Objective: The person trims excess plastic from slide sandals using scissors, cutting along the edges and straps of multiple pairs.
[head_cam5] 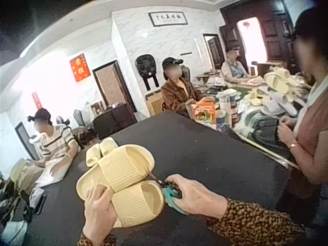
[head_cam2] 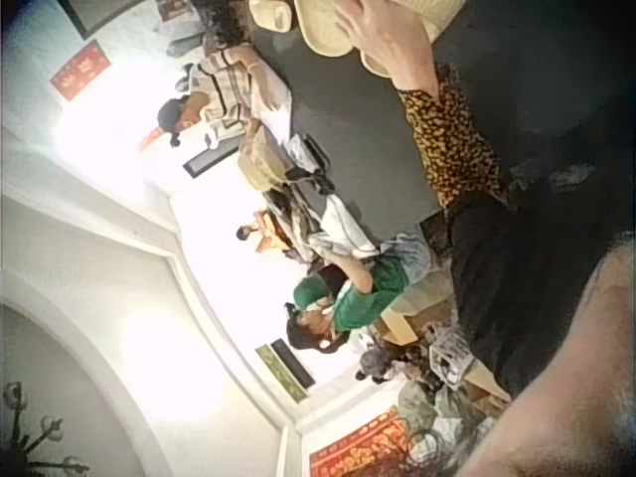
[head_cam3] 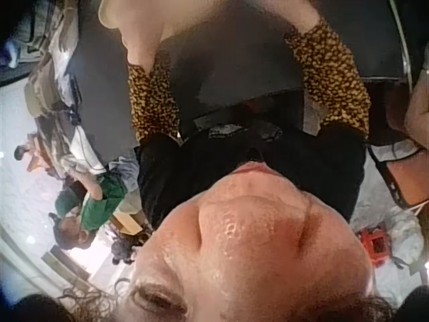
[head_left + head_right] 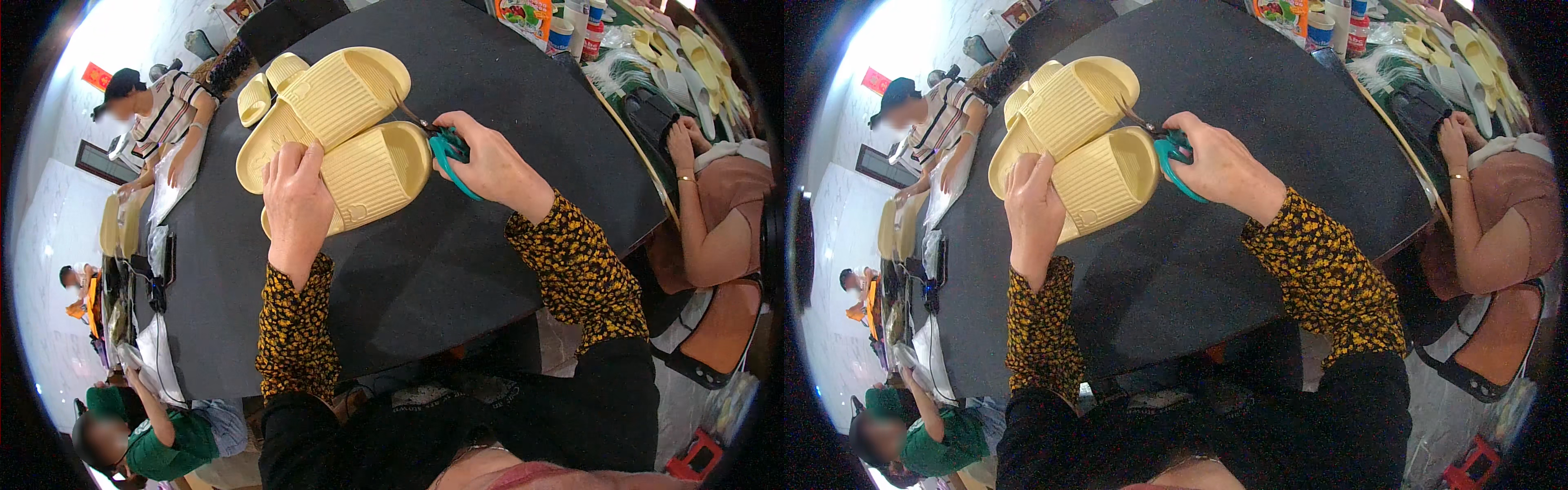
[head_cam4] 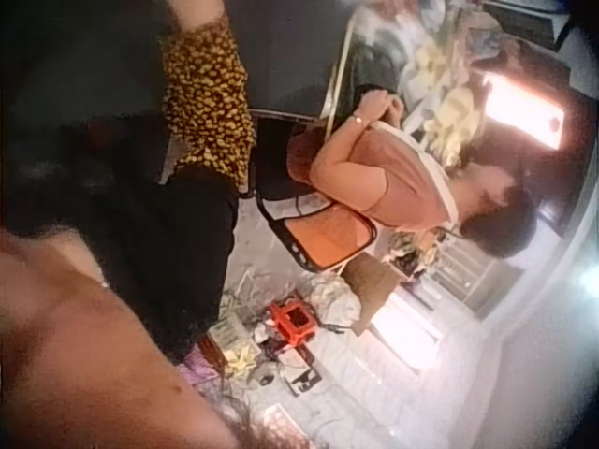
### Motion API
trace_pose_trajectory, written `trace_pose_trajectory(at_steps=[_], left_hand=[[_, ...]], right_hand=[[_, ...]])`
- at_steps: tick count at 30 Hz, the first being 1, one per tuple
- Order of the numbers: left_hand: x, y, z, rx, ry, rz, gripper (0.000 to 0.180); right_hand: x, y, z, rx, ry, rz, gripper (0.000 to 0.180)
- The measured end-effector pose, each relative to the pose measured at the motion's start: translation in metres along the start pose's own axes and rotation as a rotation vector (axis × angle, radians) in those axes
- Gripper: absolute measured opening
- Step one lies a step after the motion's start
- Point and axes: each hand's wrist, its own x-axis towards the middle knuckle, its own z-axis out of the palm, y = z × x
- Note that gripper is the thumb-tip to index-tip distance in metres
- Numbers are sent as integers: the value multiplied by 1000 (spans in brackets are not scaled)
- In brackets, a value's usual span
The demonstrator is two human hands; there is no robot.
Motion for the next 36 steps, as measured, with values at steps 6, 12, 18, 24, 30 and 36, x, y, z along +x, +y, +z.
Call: trace_pose_trajectory(at_steps=[6, 12, 18, 24, 30, 36], left_hand=[[2, 2, -1, -2, 3, 3, 25], [2, 2, 1, -4, -10, 21, 24], [2, 2, 2, -7, -12, 31, 24], [2, 1, 2, -11, 2, 30, 22], [1, 1, 2, -9, 10, 24, 22], [1, -1, 1, -17, -7, 30, 23]], right_hand=[[1, 4, 0, -21, -21, -22, 41], [1, 4, 0, 16, -15, -72, 39], [1, 4, 0, 14, 0, -83, 38], [2, 5, 0, 40, -15, -73, 41], [0, 6, 2, 46, -45, -39, 42], [1, 2, 0, 62, -42, -41, 43]])
